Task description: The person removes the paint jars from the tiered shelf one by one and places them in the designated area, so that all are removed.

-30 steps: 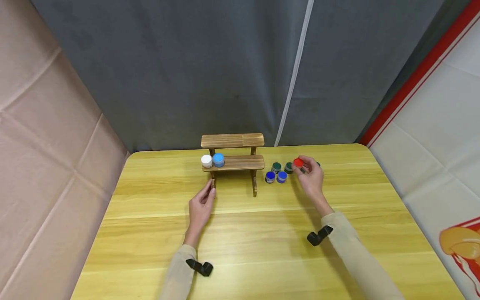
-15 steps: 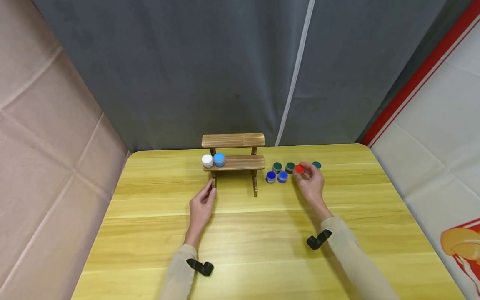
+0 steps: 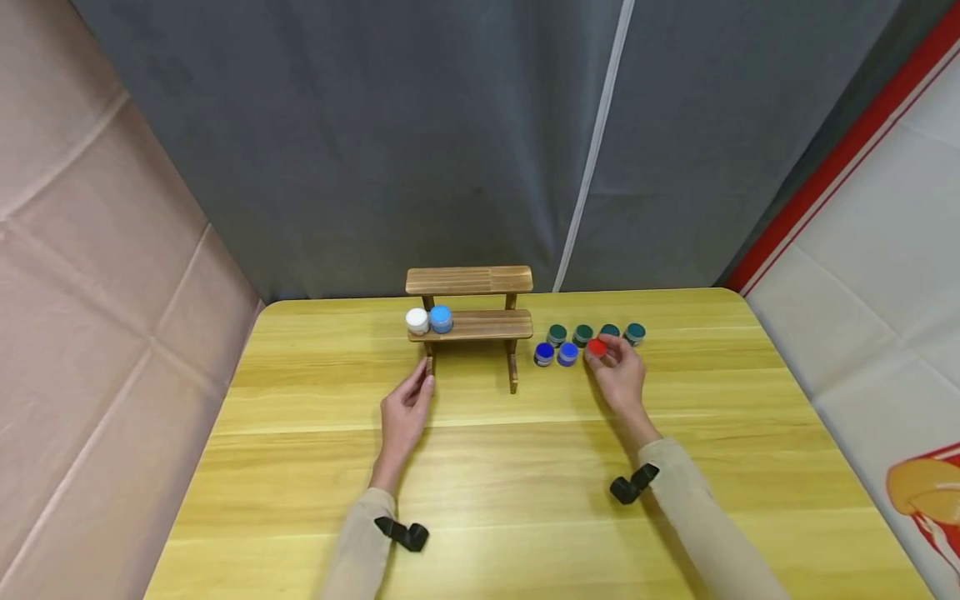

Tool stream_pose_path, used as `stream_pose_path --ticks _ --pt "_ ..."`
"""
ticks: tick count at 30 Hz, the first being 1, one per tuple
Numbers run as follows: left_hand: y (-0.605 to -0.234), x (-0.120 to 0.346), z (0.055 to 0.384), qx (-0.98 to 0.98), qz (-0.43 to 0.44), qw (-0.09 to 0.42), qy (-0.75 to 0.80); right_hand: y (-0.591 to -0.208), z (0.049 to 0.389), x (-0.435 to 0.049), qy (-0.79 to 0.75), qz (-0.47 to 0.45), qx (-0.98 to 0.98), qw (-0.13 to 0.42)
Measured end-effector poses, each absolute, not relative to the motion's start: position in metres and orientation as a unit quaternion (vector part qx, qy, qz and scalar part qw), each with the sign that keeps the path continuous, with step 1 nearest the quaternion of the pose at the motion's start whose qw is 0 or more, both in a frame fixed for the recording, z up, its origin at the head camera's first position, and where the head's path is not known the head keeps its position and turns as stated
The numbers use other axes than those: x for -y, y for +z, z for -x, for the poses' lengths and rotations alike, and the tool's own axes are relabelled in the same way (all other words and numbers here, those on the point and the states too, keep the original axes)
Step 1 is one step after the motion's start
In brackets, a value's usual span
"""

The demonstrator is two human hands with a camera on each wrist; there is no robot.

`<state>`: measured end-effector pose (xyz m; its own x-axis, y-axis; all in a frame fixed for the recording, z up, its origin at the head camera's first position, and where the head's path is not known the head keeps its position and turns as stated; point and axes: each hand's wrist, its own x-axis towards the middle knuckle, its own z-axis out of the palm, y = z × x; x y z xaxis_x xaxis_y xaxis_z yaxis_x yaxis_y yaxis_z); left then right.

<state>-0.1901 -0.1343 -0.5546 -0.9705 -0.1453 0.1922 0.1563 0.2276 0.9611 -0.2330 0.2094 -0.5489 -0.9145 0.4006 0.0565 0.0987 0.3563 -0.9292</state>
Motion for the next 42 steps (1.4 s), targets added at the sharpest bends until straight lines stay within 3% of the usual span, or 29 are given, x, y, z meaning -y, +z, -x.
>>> stream_pose_path --ticks 11,35,42 --pt "-0.552 0.134 0.190 0.772 0.006 0.111 -0.626 -0.556 0.235 -0.211 0.556 0.154 0.807 0.126" --pt "-0.553 0.135 0.190 0.777 -0.001 0.107 -0.621 -0.547 0.236 -0.209 0.561 0.146 0.800 0.153" --pt "-0.592 0.143 0.205 0.771 0.001 0.116 -0.626 -0.533 0.241 -0.209 0.541 0.117 0.814 0.176"
